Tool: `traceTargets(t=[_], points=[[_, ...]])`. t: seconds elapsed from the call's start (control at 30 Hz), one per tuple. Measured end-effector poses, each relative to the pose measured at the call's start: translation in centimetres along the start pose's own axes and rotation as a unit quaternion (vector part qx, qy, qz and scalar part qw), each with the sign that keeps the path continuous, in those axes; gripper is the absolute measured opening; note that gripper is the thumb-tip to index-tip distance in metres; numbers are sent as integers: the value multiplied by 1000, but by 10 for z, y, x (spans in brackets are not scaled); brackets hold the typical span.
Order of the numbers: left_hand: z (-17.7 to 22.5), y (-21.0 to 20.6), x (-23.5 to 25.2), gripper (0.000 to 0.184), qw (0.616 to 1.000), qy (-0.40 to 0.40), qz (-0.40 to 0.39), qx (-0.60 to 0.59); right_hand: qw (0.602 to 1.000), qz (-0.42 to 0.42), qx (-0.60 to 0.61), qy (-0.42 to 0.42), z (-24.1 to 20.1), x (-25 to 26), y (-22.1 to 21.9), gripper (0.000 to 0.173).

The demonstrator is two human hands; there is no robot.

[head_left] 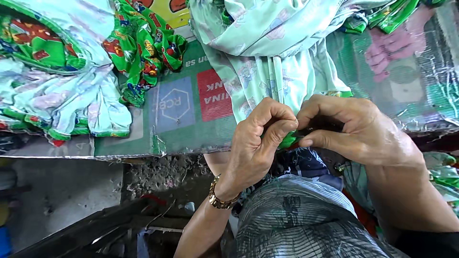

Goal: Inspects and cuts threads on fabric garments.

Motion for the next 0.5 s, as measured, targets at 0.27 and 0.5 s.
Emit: traceTargets(t=[0.27,0.5], points=[[-20,7,-3,8,983,39,50,-175,999,17,27,-11,9,6,-6,19],[-38,3,-5,37,970,97,8,-223,954,13,299,5,27,5,-5,19]])
Point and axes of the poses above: each hand's wrist, its own x-axis towards the middle knuckle, its own y-axis out of the back of the hand, z = x × y, the point moved 10 cm from there along x, towards the middle knuckle, and after that the axes turned 6 degrees about -z, right-handed, at the moved point
